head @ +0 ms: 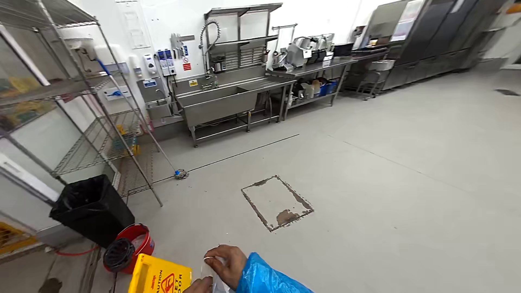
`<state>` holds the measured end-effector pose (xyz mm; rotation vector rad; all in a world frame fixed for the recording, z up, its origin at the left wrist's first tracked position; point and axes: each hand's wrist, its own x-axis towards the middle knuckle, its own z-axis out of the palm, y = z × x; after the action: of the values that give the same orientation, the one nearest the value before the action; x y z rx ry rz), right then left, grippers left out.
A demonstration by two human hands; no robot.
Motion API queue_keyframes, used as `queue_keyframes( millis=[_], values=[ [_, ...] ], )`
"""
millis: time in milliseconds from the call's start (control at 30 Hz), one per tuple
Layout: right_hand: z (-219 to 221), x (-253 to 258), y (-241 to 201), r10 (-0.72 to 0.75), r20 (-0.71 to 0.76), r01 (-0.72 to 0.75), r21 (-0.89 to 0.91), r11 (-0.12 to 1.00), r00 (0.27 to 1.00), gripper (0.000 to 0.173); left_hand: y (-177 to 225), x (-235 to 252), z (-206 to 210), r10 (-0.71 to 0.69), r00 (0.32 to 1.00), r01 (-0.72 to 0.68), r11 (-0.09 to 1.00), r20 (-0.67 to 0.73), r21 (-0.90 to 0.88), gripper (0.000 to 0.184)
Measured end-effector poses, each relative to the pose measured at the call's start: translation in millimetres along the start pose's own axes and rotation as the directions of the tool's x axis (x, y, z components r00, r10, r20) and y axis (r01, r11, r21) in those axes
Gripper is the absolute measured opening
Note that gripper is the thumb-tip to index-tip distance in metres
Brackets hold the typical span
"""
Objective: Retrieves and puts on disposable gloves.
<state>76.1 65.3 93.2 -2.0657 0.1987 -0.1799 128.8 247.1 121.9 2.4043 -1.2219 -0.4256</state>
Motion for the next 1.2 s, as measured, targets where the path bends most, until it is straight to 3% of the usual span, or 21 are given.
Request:
queue_keyframes(
  millis=[133, 233, 367, 467, 533, 600, 700, 767, 833, 1000, 1067, 1133, 1167, 1200],
  values=[
    [5, 1, -1, 0.003, 0.006, -0.003, -0.068, 0.998, 1.0, 0.028, -2, -3, -1, -0.142, 0.984, 0.132, 0.987, 0.11, 0.091, 0.037],
    [19, 2, -7, -0.07, 0.027, 0.071, -0.038, 0.997, 0.997, 0.024, -10, 3, 8, -0.276, 0.956, 0.267, 0.959, 0.1, 0.092, 0.037],
    [39, 1, -13, -0.098, 0.125, 0.102, -0.02, 0.995, 0.987, 0.025, -32, 9, 21, -0.456, 0.887, 0.462, 0.881, 0.076, -0.1, 0.033],
    [43, 3, -2, -0.041, 0.064, 0.036, 0.078, 0.996, 0.997, 0.023, -58, 9, 26, -0.449, 0.891, 0.395, 0.838, -0.064, -0.376, 0.029],
    [42, 7, 3, 0.098, 0.08, -0.112, 0.195, 0.974, 0.992, 0.022, -68, 10, 26, -0.444, 0.894, 0.377, 0.812, -0.053, -0.447, 0.027],
    [40, 12, 3, 0.21, 0.106, -0.235, 0.369, 0.899, 0.972, 0.017, -58, 11, 17, -0.434, 0.901, 0.402, 0.849, -0.02, -0.343, 0.029],
    [36, 21, 0, 0.276, 0.125, -0.297, 0.57, 0.766, 0.953, 0.011, -33, 11, 15, -0.375, 0.926, 0.377, 0.922, 0.038, -0.09, 0.033],
    [35, 28, 1, 0.312, 0.15, -0.334, 0.63, 0.701, 0.938, 0.01, -31, 12, 21, -0.355, 0.935, 0.355, 0.934, 0.012, -0.046, 0.033],
    [40, 33, 11, 0.323, 0.137, -0.336, 0.623, 0.707, 0.936, 0.009, -38, 11, 18, -0.373, 0.926, 0.368, 0.926, -0.05, -0.088, 0.039],
    [46, 38, 18, 0.262, 0.115, -0.285, 0.435, 0.854, 0.958, 0.012, -44, 9, 1, -0.443, 0.86, 0.361, 0.88, -0.254, -0.31, 0.027],
    [46, 40, 11, 0.254, 0.097, -0.27, 0.434, 0.859, 0.962, 0.012, -40, 6, -4, -0.385, 0.794, 0.285, 0.92, -0.471, -0.27, 0.024],
    [43, 45, 8, 0.23, 0.081, -0.241, 0.439, 0.865, 0.97, 0.011, -44, 6, -7, -0.272, 0.681, 0.161, 0.961, -0.68, -0.223, 0.021],
    [43, 47, 6, 0.214, 0.078, -0.226, 0.439, 0.87, 0.974, 0.011, -46, 7, -8, -0.23, 0.649, 0.091, 0.97, -0.726, -0.225, 0.019],
    [43, 49, 4, 0.2, 0.075, -0.212, 0.431, 0.877, 0.977, 0.011, -43, 6, -9, -0.219, 0.668, 0.035, 0.964, -0.711, -0.264, 0.019]
  ],
)
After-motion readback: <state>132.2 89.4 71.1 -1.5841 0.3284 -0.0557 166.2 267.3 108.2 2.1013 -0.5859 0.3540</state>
